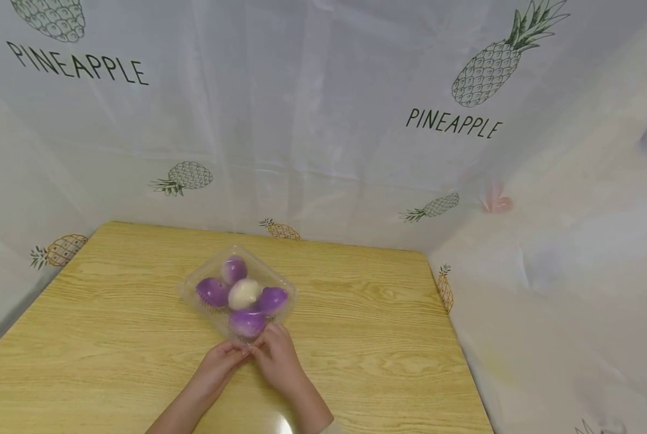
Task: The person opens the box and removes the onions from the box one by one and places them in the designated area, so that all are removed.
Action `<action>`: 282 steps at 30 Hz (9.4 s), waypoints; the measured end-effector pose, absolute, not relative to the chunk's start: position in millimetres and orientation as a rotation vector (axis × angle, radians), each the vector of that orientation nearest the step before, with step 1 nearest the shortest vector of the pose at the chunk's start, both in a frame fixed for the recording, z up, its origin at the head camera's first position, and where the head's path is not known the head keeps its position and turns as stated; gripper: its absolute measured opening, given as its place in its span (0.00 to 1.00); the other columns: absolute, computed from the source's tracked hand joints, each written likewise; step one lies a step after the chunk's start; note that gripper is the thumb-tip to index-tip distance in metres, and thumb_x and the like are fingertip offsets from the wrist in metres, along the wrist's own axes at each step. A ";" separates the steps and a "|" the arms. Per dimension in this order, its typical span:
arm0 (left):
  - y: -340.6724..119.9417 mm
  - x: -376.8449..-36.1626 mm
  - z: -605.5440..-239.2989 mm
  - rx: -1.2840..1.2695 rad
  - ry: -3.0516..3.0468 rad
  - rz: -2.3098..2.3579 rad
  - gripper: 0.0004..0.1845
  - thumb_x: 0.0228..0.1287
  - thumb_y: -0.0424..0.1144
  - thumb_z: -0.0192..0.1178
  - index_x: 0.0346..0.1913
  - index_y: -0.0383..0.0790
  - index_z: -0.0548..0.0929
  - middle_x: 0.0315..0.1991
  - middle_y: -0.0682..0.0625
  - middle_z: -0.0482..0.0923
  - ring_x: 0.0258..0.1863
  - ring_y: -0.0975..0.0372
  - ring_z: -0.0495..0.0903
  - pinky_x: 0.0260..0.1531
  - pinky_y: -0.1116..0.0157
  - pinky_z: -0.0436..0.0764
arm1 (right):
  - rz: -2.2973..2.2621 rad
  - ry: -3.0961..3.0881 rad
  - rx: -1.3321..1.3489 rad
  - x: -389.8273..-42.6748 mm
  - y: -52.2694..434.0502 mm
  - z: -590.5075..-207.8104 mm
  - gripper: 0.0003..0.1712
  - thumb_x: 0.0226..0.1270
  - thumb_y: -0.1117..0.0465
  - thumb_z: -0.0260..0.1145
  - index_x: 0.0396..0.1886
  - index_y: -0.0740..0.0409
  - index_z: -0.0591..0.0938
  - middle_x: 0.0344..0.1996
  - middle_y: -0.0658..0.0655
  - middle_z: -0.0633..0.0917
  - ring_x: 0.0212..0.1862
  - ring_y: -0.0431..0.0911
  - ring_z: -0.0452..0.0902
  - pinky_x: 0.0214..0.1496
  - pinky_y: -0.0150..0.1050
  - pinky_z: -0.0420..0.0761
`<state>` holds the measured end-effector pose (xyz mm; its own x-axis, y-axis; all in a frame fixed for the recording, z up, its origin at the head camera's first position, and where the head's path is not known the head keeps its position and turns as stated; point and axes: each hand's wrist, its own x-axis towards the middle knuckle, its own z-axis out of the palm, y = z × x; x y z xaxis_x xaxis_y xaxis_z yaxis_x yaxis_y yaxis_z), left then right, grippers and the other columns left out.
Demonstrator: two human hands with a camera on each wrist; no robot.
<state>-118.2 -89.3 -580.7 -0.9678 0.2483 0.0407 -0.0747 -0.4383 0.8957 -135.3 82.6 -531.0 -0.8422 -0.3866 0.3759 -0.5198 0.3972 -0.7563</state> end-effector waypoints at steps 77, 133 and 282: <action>-189.8 -122.7 -536.3 -0.522 1.936 2.364 0.06 0.73 0.35 0.55 0.40 0.35 0.79 0.35 0.52 0.83 0.39 0.60 0.83 0.42 0.65 0.86 | 1.694 -2.076 0.914 -139.2 116.7 -475.8 0.07 0.63 0.84 0.57 0.33 0.74 0.71 0.36 0.71 0.75 0.50 0.43 0.74 0.63 0.43 0.76; -223.4 -118.9 -560.4 -0.013 1.597 2.391 0.09 0.78 0.38 0.49 0.44 0.39 0.79 0.43 0.49 0.82 0.46 0.60 0.81 0.50 0.64 0.83 | 1.653 -2.466 0.582 -240.1 111.1 -407.9 0.36 0.73 0.65 0.60 0.75 0.61 0.57 0.72 0.63 0.61 0.72 0.57 0.57 0.73 0.55 0.59; -224.9 -95.7 -543.8 -0.209 1.732 2.366 0.13 0.78 0.44 0.48 0.46 0.40 0.80 0.43 0.50 0.85 0.44 0.57 0.84 0.45 0.60 0.86 | 1.679 -2.472 0.166 -153.6 116.8 -468.4 0.34 0.45 0.75 0.73 0.57 0.63 0.79 0.47 0.61 0.70 0.48 0.52 0.70 0.50 0.44 0.82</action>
<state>-95.7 -224.9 -543.8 -0.9696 0.0789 -0.2315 -0.2445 -0.2925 0.9245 -153.6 116.8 -468.4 -0.9828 -0.0081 0.1842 -0.1743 0.3680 -0.9134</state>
